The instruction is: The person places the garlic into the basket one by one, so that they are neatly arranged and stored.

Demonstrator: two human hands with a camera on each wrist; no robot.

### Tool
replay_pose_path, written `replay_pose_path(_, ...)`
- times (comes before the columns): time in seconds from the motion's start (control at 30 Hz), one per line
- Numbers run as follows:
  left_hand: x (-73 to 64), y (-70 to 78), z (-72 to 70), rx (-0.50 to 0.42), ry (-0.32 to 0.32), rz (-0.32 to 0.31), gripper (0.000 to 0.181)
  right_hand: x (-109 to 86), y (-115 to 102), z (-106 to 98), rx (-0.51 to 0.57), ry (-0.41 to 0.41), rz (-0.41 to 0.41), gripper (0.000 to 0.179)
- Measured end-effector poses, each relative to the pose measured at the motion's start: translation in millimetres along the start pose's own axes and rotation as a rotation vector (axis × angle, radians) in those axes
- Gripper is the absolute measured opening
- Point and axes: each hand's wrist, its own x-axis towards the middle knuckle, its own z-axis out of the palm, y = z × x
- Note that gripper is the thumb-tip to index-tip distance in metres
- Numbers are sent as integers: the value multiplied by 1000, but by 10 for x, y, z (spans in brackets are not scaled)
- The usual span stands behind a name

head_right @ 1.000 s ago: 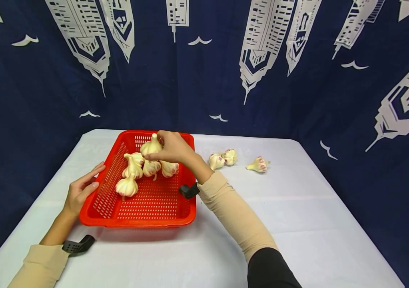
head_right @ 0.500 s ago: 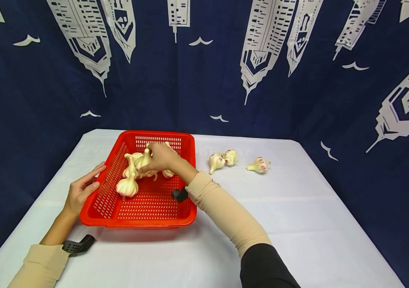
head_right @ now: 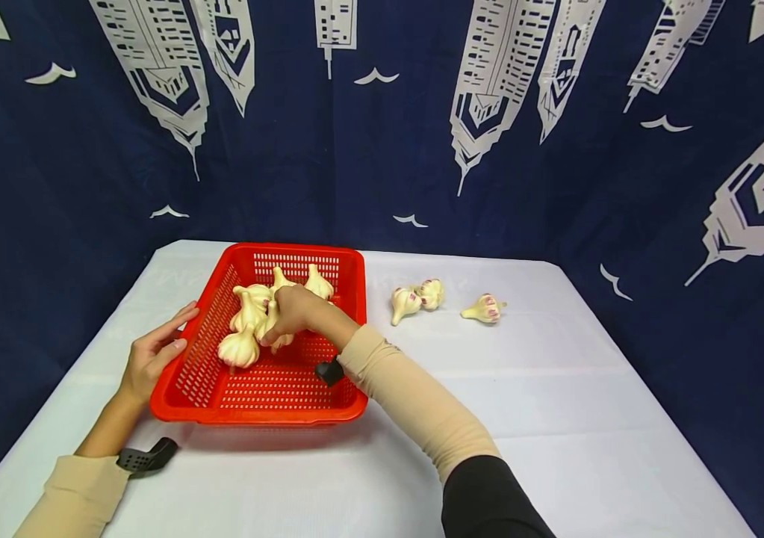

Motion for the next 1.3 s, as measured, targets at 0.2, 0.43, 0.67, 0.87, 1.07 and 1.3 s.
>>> replay_pose_path(0.2,-1,11,-1,-1,-5,-6,45,25,5,55,-52,-37,7,54)
replay_pose_path(0.43,-8,10,0,-4,-4,-4,45,8,6,86,-93,-93,39,50)
replay_pose_path(0.67,-9,11,0,2,-4,-2,45,7,4,120,-95,-113,57,47)
replay_pose_path(0.87,-6,3,1,4,-5,-3,45,7,2,123,-107,-114,73,48)
replay_pose_path(1.07,-10,10,-1,-1,-6,-6,45,10,7,117,-108,-92,37,46)
replay_pose_path(1.3,-3,3,0,0,-3,2,45,15,3,113,-86,-84,22,44)
